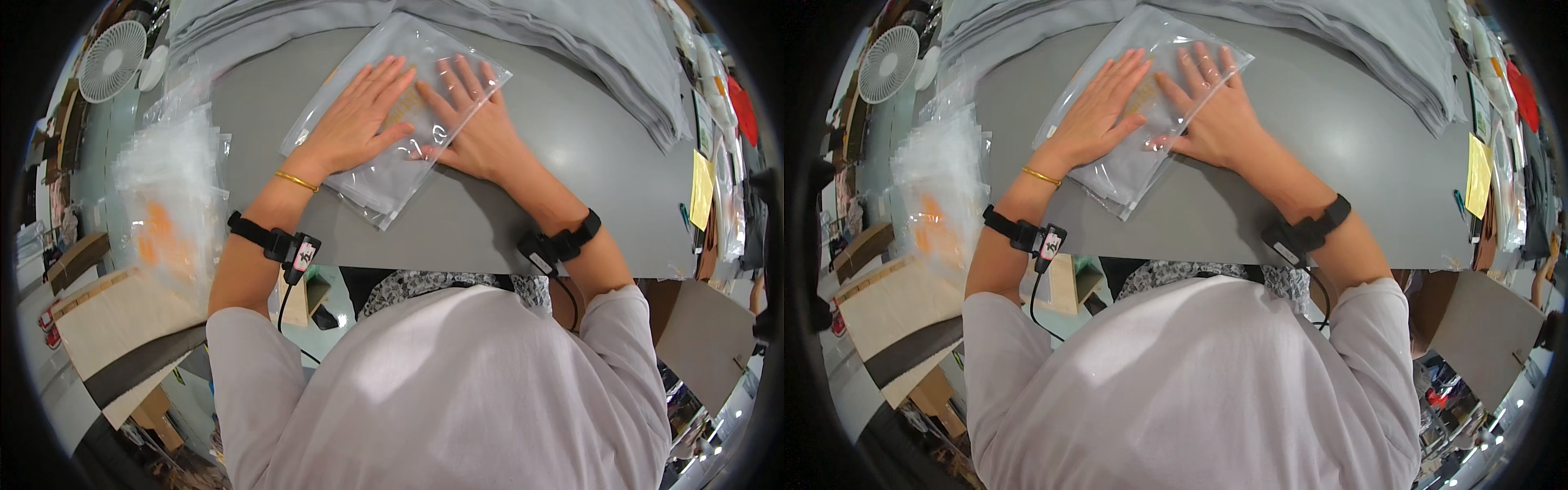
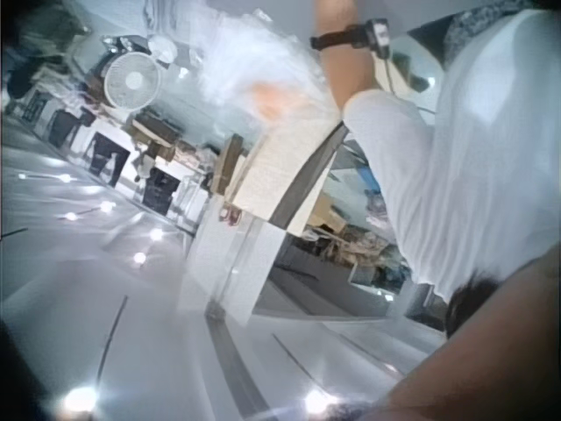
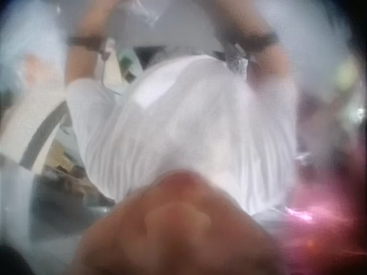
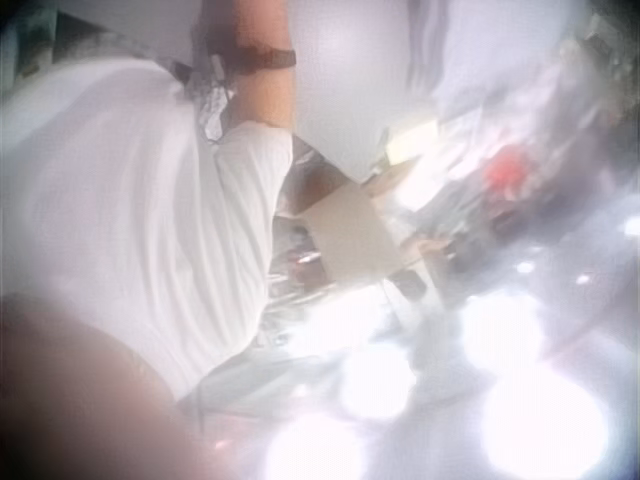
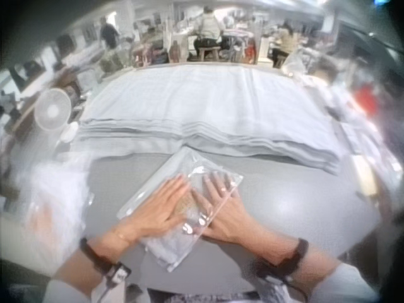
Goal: The person folds gray garments and places them into clear plastic bags on a work table. The person repeatedly picks up a garment, folds it, inserts it into a bag, and sets the bag aside.
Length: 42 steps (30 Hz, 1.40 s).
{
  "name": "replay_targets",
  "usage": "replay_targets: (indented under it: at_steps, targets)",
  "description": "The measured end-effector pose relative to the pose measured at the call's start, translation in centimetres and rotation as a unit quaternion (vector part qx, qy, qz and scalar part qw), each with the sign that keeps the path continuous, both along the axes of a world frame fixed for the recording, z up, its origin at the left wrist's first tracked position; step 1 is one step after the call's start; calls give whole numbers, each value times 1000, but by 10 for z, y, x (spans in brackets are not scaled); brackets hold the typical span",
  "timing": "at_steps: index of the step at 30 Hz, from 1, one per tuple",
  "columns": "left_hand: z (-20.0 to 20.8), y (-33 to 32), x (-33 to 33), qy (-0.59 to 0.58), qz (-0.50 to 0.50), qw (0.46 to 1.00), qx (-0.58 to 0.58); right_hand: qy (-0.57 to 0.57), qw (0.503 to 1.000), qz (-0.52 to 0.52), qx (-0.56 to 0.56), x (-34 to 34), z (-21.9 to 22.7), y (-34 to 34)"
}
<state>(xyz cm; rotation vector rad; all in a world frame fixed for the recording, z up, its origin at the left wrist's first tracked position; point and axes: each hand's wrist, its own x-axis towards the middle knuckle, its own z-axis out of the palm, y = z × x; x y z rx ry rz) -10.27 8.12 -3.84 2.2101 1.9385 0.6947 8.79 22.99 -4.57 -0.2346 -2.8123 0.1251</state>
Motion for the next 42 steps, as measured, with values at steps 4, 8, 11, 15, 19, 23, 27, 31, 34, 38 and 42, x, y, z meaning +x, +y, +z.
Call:
replay_targets:
  at_steps: [4, 8, 11, 15, 19, 23, 27, 31, 34, 38, 42]
  targets:
    - [-5, 1, 10, 40, -35, 999, -3, -25, 998, 1, 61, 4, -7, 6]
    - [-10, 3, 12, 5, -31, 999, 14, -47, 998, 37, -5, 11, -2, -1]
    - [-10, 4, 11, -25, -28, 999, 6, -62, 984, 158, -48, 28, 0, -23]
    - [-3, -2, 11, -140, -13, 990, -9, -33, 983, 179, -21, 32, -5, -32]
    - [-1, -23, 24, -150, -4, 988, 39, -48, 986, 153, -41, 16, -12, -38]
    - [-6, -34, 35, -129, 23, 988, 78, -48, 997, 56, -30, 0, -15, -60]
    - [-3, -35, 22, -138, 17, 989, 42, -4, 997, 62, -44, 3, -14, -63]
    - [1, -40, 8, -41, 8, 999, -16, -30, 993, 114, -18, 19, -11, -54]
    - [-5, -41, 11, 28, 28, 999, -1, -13, 997, 63, -31, 23, -12, -61]
    - [-13, -41, 13, 27, 45, 999, 14, -59, 997, 7, -46, 13, -12, -75]
    - [-11, -43, 6, 30, 23, 999, 3, -50, 998, 38, -15, 17, -5, -71]
